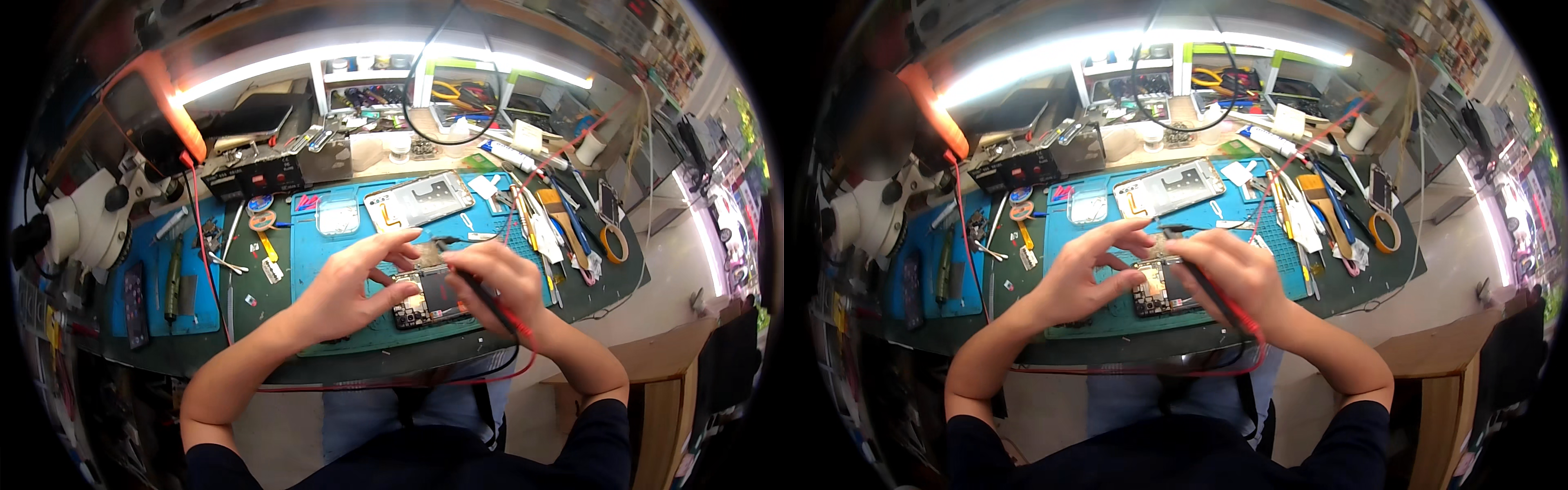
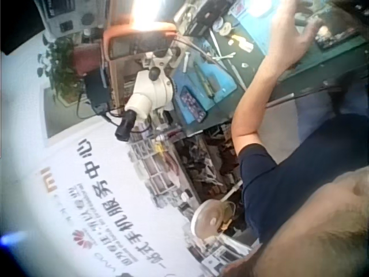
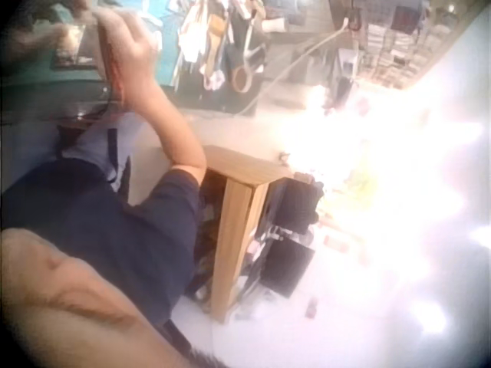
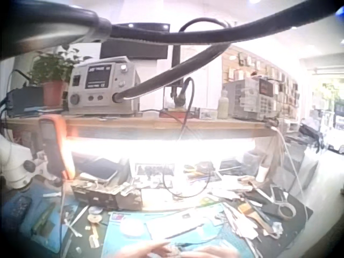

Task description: The person uses a multimeter to test the battery terminals of a disassembled smartphone. They then connect a charging cable to the device, which displays a charging icon on the screen. Finally, the person handles a small component over the phone's motherboard.

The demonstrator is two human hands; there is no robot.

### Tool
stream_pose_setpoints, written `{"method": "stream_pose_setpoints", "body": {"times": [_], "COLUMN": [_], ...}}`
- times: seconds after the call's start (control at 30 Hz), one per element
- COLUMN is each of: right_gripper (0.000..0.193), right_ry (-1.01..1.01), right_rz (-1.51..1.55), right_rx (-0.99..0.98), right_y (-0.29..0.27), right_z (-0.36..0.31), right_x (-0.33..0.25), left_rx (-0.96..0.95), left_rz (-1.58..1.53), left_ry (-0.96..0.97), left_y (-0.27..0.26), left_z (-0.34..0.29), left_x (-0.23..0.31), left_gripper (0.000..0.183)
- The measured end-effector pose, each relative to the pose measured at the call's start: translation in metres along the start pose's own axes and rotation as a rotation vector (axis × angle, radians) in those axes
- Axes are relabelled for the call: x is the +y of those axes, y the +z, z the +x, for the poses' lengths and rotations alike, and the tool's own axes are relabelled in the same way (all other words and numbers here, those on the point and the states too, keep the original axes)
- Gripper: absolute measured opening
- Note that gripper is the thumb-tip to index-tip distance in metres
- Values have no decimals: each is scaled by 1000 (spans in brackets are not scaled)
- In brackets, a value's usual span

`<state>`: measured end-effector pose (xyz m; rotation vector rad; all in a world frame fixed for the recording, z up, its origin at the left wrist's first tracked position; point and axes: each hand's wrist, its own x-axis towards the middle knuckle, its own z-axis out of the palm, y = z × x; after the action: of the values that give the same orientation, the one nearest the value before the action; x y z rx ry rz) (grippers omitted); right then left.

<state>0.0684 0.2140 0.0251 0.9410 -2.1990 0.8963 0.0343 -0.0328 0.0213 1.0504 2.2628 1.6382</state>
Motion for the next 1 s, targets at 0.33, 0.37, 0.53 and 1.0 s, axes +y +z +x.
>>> {"method": "stream_pose_setpoints", "body": {"times": [0.33,0.37,0.53,1.0], "right_gripper": [44,43,34,30], "right_ry": [57,95,210,767], "right_rz": [-218,-173,-160,698], "right_rx": [-19,-31,77,-264], "right_y": [7,1,-33,-69], "right_z": [-36,-41,-40,-39], "right_x": [-25,-26,-15,-5], "left_rx": [-167,-155,-139,26], "left_rz": [-954,-926,-841,-567], "left_ry": [-483,-480,-488,-393], "left_y": [63,67,74,117], "left_z": [8,6,1,-22], "left_x": [14,16,22,38], "left_gripper": [40,40,39,32]}}
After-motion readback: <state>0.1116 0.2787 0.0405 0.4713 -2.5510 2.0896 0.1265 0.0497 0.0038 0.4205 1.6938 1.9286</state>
